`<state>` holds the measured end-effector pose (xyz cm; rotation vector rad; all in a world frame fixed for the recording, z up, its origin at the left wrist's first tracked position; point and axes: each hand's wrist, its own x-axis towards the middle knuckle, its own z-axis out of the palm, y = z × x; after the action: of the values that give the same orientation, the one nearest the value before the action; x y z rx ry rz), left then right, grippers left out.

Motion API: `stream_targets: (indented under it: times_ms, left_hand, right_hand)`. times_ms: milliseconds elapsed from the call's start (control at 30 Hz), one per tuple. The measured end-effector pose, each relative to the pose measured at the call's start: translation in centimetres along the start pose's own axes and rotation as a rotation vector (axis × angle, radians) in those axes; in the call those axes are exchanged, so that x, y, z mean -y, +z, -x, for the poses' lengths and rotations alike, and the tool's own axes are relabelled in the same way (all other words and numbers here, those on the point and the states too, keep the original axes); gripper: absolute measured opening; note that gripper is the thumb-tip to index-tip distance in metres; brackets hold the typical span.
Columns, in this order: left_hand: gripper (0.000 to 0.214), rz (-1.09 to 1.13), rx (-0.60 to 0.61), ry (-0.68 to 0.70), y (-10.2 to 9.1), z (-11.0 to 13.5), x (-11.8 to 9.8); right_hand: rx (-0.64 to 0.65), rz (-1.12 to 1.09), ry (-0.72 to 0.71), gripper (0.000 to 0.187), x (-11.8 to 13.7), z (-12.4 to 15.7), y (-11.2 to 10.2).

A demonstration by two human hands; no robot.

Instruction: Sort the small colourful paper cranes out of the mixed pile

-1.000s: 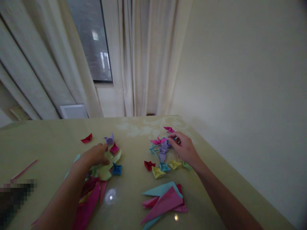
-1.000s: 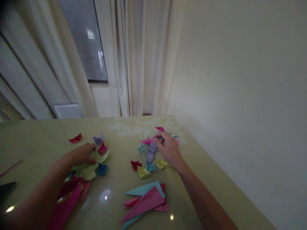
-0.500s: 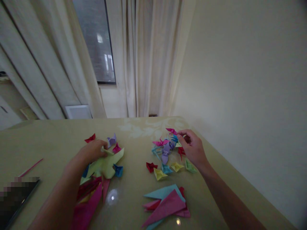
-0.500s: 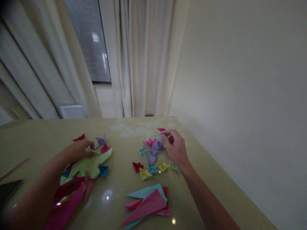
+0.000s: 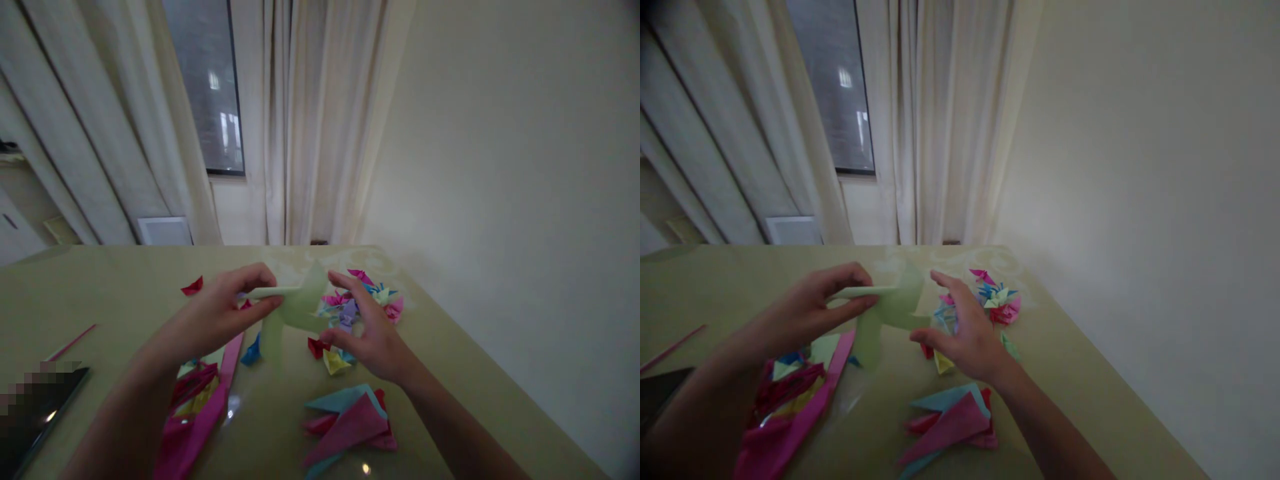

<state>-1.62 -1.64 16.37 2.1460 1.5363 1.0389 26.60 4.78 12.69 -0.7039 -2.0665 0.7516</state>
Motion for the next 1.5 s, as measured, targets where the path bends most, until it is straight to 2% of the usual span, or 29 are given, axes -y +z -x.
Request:
stream_targets:
  times_ms: [33, 100, 167, 233, 300, 333, 433, 500, 633, 800, 900, 1000, 1067, 1167, 1233, 1367, 1433, 1500]
  left_hand:
    - [0.031, 0.035, -0.016, 0.018, 0.6, -0.4, -0.4]
    - [0.03, 0.108, -0.029, 0.03, 1.5, -1.1, 0.0]
    - [0.034, 0.176, -0.052, -0.003, 1.6, -1.7, 1.9]
    - [0.041, 0.171, -0.127, -0.091, 1.3, -1.9, 5.3]
    - [0.038, -0.02, -0.222, -0.247, 0.7, -1.7, 9.4]
    - [0.033, -0.187, -0.217, -0.343, 0.6, -1.4, 11.5]
    - [0.031, -0.596, -0.051, -0.559, 0.9, -0.1, 16.4]
    - [0.032, -0.698, 0.064, -0.605, 1.7, 0.7, 18.2]
    - [0.021, -0.71, 0.152, -0.606, 3.2, 1.3, 19.3]
    - [0.016, -0.697, 0.194, -0.6, 3.4, 1.3, 19.3]
    - [0.012, -0.648, 0.195, -0.592, 2.6, 1.2, 18.9]
    - [0.012, -0.498, 0.103, -0.511, 1.5, 0.4, 17.1]
    - [0.02, -0.321, -0.018, -0.417, 0.9, -0.4, 15.0]
    - [0.04, 0.015, -0.191, -0.306, 0.9, -1.6, 10.6]
    - [0.052, 0.215, -0.242, -0.268, 1.6, -2.2, 7.3]
    - [0.039, 0.535, -0.285, -0.199, 4.4, -2.5, 1.6]
    - [0.036, 0.627, -0.284, -0.164, 5.6, -2.5, -0.6]
    - [0.04, 0.683, -0.26, -0.141, 6.6, -2.3, -2.0]
  right_hand:
    - [0.021, -0.039, 0.002, 0.073, 0.3, -0.4, 0.5]
    - [0.076, -0.128, 0.022, 0.05, 0.3, -1.6, 1.4]
    - [0.106, -0.176, 0.057, 0.033, -0.7, -3.2, 2.0]
    - [0.076, -0.209, 0.095, 0.03, -2.6, -5.4, 2.1]
    - [0.017, -0.252, 0.141, 0.031, -5.3, -8.0, 1.9]
    - [-0.02, -0.252, 0.171, 0.031, -6.7, -9.4, 1.8]
    - [-0.109, 0.021, 0.339, 0.023, -10.9, -13.1, 1.3]
    - [-0.15, 0.138, 0.396, 0.024, -12.9, -14.3, 1.1]
    - [-0.242, 0.257, 0.398, 0.041, -14.4, -13.2, 0.6]
    - [-0.216, 0.239, 0.234, 0.039, -12.3, -8.5, 0.3]
    - [-0.204, 0.182, 0.144, 0.037, -9.7, -5.9, -0.3]
    - [-0.234, 0.154, 0.107, 0.033, -6.9, -4.4, -1.2]
    - [-0.247, 0.121, 0.096, 0.03, -5.4, -3.8, -1.8]
    - [-0.229, 0.03, 0.091, 0.026, -3.7, -3.2, -2.3]
    - [-0.158, -0.032, 0.077, 0.025, -2.9, -2.7, -2.2]
    - [0.055, -0.125, 0.057, 0.034, -1.3, -1.9, -1.2]
    - [0.126, -0.156, 0.044, 0.042, -0.7, -1.6, -0.7]
    - [0.154, -0.181, 0.029, 0.037, -0.2, -1.4, -0.4]
